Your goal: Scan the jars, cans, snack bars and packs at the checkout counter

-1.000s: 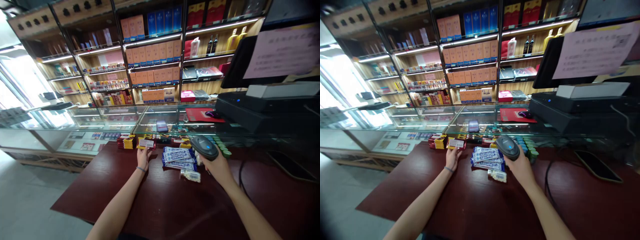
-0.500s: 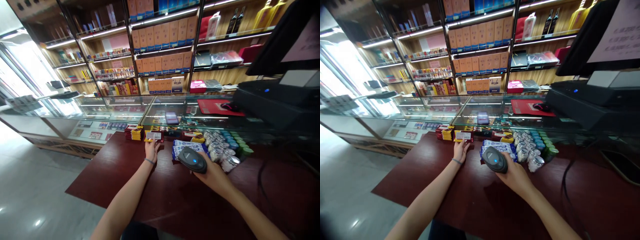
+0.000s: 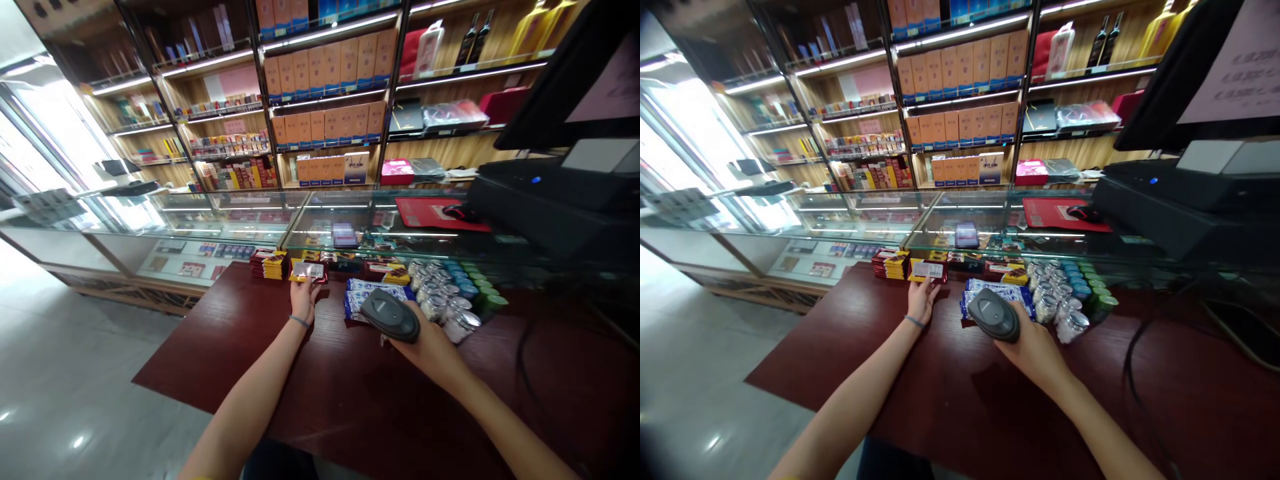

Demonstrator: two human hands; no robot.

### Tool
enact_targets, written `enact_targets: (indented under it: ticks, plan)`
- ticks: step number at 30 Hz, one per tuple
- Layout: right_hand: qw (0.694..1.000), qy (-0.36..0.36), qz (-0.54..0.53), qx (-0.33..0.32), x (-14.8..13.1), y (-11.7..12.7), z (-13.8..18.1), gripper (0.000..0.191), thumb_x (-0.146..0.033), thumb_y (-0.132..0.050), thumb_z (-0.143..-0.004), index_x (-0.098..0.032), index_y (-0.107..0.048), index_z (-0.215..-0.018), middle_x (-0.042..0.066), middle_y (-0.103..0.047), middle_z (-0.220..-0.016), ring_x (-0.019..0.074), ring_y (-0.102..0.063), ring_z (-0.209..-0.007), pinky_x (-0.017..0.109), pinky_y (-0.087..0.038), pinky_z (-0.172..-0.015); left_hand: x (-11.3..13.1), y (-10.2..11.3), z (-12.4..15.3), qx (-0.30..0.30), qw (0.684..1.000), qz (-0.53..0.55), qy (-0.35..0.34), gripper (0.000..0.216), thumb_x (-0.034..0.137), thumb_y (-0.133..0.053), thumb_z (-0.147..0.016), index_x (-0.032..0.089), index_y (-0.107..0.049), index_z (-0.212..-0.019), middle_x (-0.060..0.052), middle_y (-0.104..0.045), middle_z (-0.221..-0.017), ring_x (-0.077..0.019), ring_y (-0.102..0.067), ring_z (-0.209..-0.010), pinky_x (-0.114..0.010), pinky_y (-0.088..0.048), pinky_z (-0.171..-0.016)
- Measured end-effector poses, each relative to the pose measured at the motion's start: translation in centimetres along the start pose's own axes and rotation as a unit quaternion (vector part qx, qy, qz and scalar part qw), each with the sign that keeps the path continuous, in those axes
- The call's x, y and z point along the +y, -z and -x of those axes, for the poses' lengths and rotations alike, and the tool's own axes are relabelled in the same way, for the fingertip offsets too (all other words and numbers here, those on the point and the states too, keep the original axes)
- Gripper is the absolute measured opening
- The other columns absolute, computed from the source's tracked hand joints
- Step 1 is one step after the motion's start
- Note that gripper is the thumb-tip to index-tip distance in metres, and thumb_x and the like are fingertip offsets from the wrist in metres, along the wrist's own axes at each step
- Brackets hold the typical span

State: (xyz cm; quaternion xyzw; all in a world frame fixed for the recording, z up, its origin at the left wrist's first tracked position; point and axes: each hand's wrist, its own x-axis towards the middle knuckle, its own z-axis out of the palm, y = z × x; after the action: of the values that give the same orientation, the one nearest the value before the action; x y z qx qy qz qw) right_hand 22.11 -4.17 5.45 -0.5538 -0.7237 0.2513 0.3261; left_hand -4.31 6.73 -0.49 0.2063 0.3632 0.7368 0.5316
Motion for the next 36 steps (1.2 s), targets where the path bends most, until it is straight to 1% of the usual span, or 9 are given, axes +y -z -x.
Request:
enact_targets:
  ticks: [3, 9, 12, 15, 18, 22, 26, 30, 36]
  plan:
    - [1.0, -0.003, 0.006, 0.008, 0.3, 0.1, -0.1, 0.043, -0.037, -0.066, -0.077, -0.029, -0.05, -0.116, 0.003, -0.076, -0.091, 0.0283, -0.074, -0.088, 0.033, -0.054, -0.072, 0.0, 0.0, 0.0, -0.007, 1.0, -0.01, -0.004, 0.036, 0.027, -0.08, -0.075, 0.021, -0.057, -0.102, -0.002, -0.069, -0.099, -0.0115, -0.066, -0.081, -0.035, -0.055, -0.086]
    - [0.996, -0.022, -0.014, 0.082, 0.5, -0.2, -0.4, 0.04, -0.036, -0.067, -0.072, -0.029, -0.056, -0.11, 0.002, -0.076, -0.088, 0.0279, -0.072, -0.083, 0.034, -0.053, -0.071, -0.4, -0.1, 0.1, -0.001, 0.999, -0.024, -0.024, 0.039, 0.034, -0.083, -0.07, 0.02, -0.056, -0.095, 0.001, -0.066, -0.087, -0.0092, -0.063, -0.072, -0.026, -0.054, -0.075]
    - [0.995, -0.012, -0.032, 0.094, 0.8, -0.1, -0.7, 0.043, -0.035, -0.068, -0.07, -0.028, -0.057, -0.111, 0.003, -0.076, -0.091, 0.0276, -0.072, -0.088, 0.034, -0.053, -0.072, -0.4, -0.1, -0.1, 0.036, 0.997, -0.042, -0.062, 0.036, 0.036, -0.082, -0.07, 0.018, -0.058, -0.091, 0.002, -0.065, -0.081, -0.0081, -0.061, -0.068, -0.021, -0.051, -0.069]
    - [0.994, 0.003, -0.053, 0.094, 1.1, 0.2, -0.9, 0.046, -0.038, -0.067, -0.071, -0.026, -0.057, -0.114, 0.005, -0.076, -0.097, 0.0277, -0.071, -0.094, 0.035, -0.054, -0.078, 0.8, 0.0, -0.7, 0.1, 0.98, -0.084, -0.152, 0.029, 0.034, -0.079, -0.073, 0.017, -0.064, -0.092, 0.002, -0.066, -0.079, -0.0102, -0.063, -0.072, -0.022, -0.05, -0.071]
    - [0.993, 0.005, -0.063, 0.102, 1.1, 0.4, -0.9, 0.045, -0.039, -0.066, -0.074, -0.025, -0.056, -0.116, 0.006, -0.075, -0.101, 0.0273, -0.07, -0.098, 0.036, -0.054, -0.082, 3.9, 0.6, -1.5, 0.152, 0.945, -0.129, -0.259, 0.025, 0.03, -0.076, -0.077, 0.018, -0.07, -0.098, -0.001, -0.07, -0.088, -0.0149, -0.067, -0.086, -0.026, -0.051, -0.085]
    - [0.991, 0.006, -0.066, 0.113, 1.0, 0.5, -0.8, 0.047, -0.038, -0.066, -0.075, -0.024, -0.057, -0.118, 0.007, -0.075, -0.103, 0.0277, -0.07, -0.099, 0.036, -0.054, -0.083, 9.4, 2.4, -2.4, 0.072, 0.895, -0.272, -0.347, 0.024, 0.03, -0.07, -0.083, 0.025, -0.074, -0.106, -0.004, -0.072, -0.109, -0.0225, -0.063, -0.112, -0.035, -0.044, -0.106]
    - [0.992, 0.006, -0.068, 0.107, 1.3, 0.6, -0.9, 0.048, -0.04, -0.066, -0.076, -0.025, -0.056, -0.12, 0.007, -0.075, -0.105, 0.0285, -0.07, -0.099, 0.037, -0.054, -0.084, 13.4, 5.0, -3.5, -0.026, 0.799, -0.456, -0.392, 0.024, 0.022, -0.063, -0.086, 0.03, -0.075, -0.105, -0.004, -0.072, -0.116, -0.0254, -0.059, -0.119, -0.043, -0.039, -0.113]
    - [0.995, 0.022, -0.062, 0.078, 2.1, 0.9, -1.2, 0.046, -0.039, -0.066, -0.076, -0.026, -0.056, -0.119, 0.006, -0.076, -0.099, 0.0283, -0.072, -0.095, 0.037, -0.055, -0.081, 15.1, 6.9, -5.0, -0.088, 0.703, -0.59, -0.386, 0.032, 0.013, -0.062, -0.081, 0.03, -0.076, -0.103, -0.006, -0.072, -0.116, -0.0283, -0.059, -0.12, -0.045, -0.037, -0.114]
    - [0.996, 0.018, -0.046, 0.08, 2.6, 1.0, -1.5, 0.044, -0.04, -0.066, -0.076, -0.025, -0.056, -0.117, 0.006, -0.076, -0.1, 0.0271, -0.073, -0.091, 0.034, -0.056, -0.075, 15.3, 7.5, -6.8, -0.126, 0.642, -0.661, -0.368, 0.031, 0.012, -0.061, -0.08, 0.031, -0.076, -0.099, -0.006, -0.073, -0.113, -0.0268, -0.063, -0.114, -0.041, -0.043, -0.109]
